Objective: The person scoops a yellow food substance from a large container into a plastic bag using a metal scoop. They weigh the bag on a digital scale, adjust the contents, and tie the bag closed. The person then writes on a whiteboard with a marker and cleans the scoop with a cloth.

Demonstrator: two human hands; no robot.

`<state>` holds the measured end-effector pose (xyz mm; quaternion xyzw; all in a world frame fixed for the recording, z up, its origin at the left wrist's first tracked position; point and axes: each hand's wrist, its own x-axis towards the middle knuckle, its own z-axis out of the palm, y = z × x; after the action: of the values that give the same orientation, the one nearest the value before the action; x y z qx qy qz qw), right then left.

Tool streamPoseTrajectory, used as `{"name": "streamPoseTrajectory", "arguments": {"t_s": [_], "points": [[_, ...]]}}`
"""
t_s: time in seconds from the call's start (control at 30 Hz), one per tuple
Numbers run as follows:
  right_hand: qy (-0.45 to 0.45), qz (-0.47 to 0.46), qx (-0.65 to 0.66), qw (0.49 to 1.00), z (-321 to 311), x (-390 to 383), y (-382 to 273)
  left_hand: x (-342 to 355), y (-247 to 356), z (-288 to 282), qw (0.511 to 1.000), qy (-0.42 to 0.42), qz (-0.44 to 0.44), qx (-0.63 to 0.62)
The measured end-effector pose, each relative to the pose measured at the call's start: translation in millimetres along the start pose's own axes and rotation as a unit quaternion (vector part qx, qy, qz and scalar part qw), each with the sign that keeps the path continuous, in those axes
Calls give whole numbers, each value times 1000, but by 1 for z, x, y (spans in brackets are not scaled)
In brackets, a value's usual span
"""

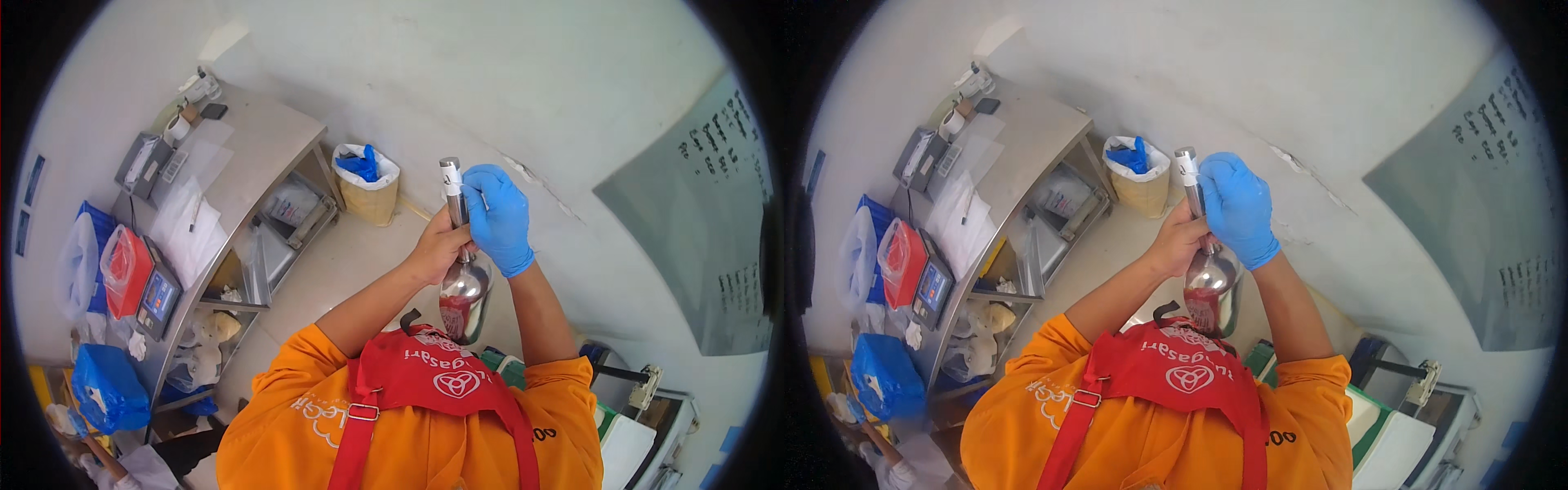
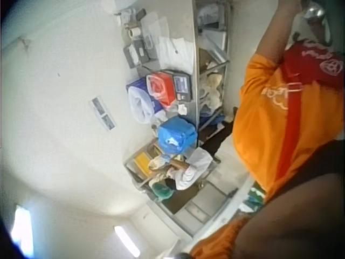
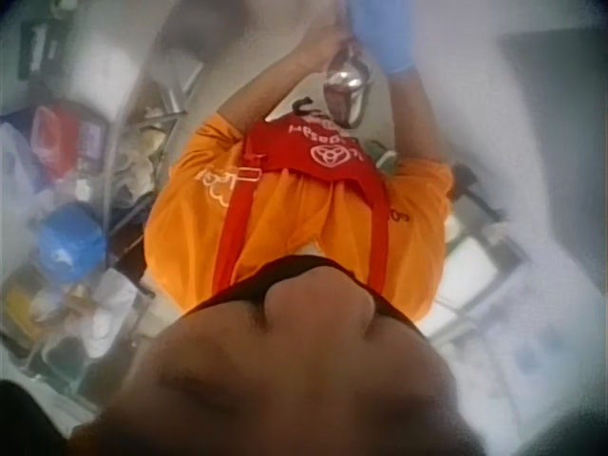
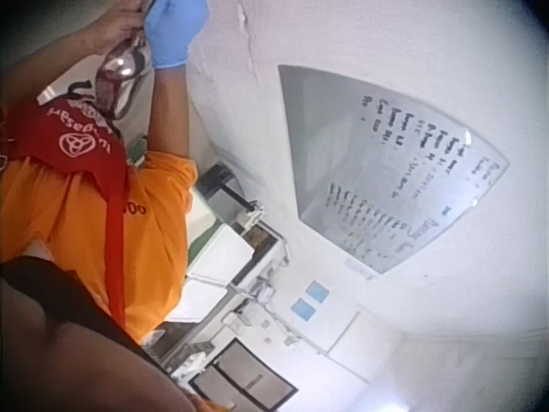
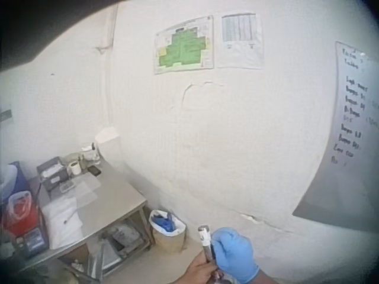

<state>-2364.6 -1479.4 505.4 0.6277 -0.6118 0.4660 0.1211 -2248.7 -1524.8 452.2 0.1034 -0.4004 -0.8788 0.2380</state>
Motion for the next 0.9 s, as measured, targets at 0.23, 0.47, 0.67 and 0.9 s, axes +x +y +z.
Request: {"name": "streamPoseTrajectory", "arguments": {"t_s": [0.23,0.47,0.67,0.9], "points": [[15,14,-5,1000,10,14,-15,-3,17,-7,999,-24,29,8],[36,56,34,997,15,23,-21,-4,17,-14,997,-59,48,-4],[60,116,85,988,18,24,-19,-7,18,-14,996,-72,43,-19],[-150,133,325,924,-7,45,-26,-28,-1,-26,994,-94,26,-42]]}}
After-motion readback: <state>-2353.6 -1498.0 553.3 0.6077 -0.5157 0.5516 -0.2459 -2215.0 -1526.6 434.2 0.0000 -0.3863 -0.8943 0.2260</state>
